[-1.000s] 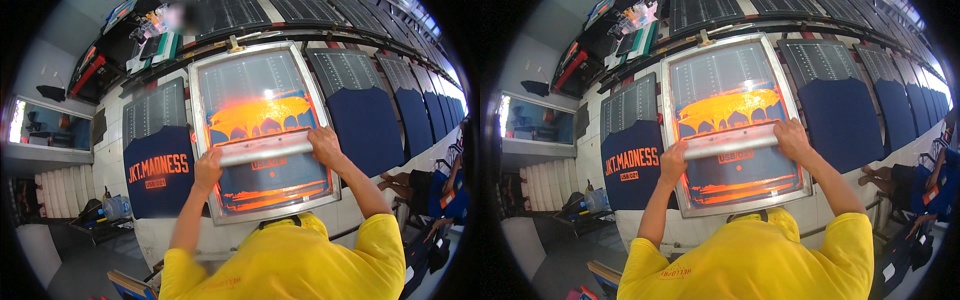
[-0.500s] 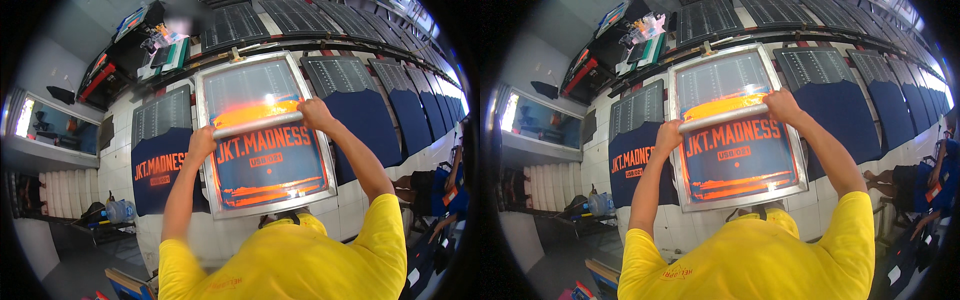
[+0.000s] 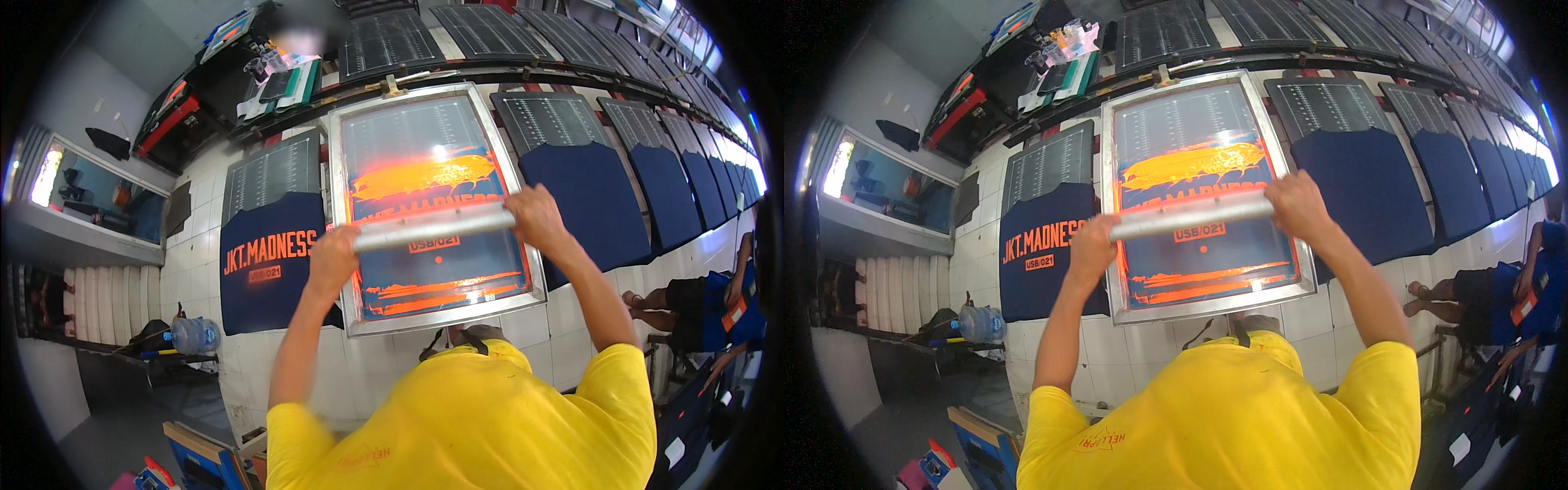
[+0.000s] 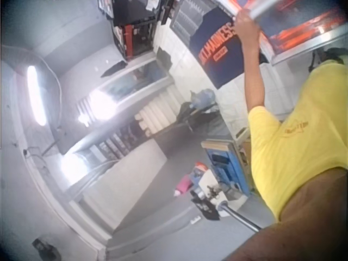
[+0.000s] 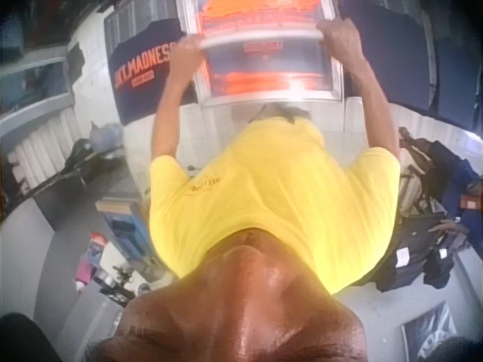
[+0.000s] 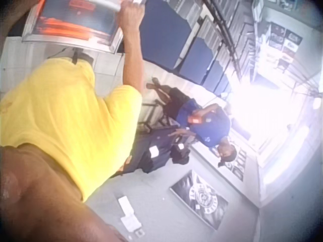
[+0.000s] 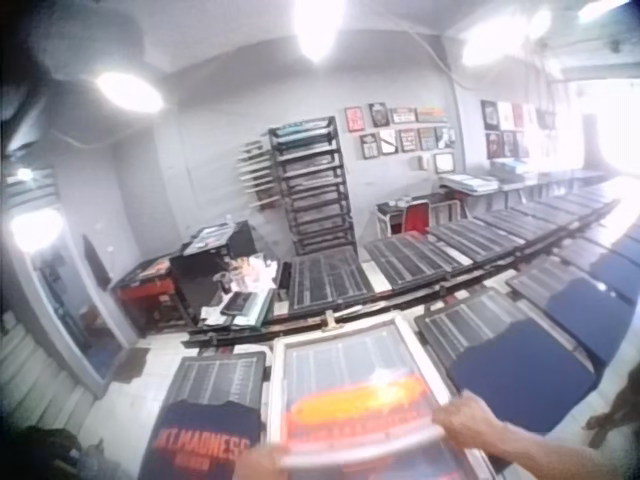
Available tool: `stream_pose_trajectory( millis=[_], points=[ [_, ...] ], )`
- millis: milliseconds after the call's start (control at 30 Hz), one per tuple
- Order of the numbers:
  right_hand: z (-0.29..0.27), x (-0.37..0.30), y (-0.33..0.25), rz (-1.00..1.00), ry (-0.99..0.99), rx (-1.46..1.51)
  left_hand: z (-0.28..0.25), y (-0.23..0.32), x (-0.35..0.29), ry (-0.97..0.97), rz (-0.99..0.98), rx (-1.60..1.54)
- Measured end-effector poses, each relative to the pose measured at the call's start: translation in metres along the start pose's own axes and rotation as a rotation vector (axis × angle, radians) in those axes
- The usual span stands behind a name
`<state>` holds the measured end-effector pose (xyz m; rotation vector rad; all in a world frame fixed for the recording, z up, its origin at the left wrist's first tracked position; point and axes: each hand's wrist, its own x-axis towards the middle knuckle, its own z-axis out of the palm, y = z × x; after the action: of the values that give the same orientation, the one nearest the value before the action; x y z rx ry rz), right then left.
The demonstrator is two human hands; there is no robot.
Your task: The person prepares a screen with ink and performs screen printing on shirts along a production line using a squeegee.
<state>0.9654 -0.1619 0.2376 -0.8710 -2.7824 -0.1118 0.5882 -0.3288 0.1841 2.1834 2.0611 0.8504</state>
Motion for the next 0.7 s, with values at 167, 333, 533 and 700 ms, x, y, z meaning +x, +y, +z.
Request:
stream_pose_trajectory(
  millis=[167,333,533,700],
  points=[
    [0.013,-0.080,-0.048,0.011,0.032,0.055,0.008,0.042,-0.081,-0.062,-0.099,-0.044],
    [0.027,-0.124,-0.074,0.036,0.020,0.071,0.033,0.059,-0.134,-0.039,-0.081,-0.039],
    [0.019,-0.147,-0.096,0.103,-0.180,0.054,0.038,0.074,-0.165,-0.149,-0.095,-0.023],
    [0.011,-0.151,-0.104,0.161,-0.217,0.139,0.044,0.078,-0.181,-0.254,-0.142,-0.030]
  ],
)
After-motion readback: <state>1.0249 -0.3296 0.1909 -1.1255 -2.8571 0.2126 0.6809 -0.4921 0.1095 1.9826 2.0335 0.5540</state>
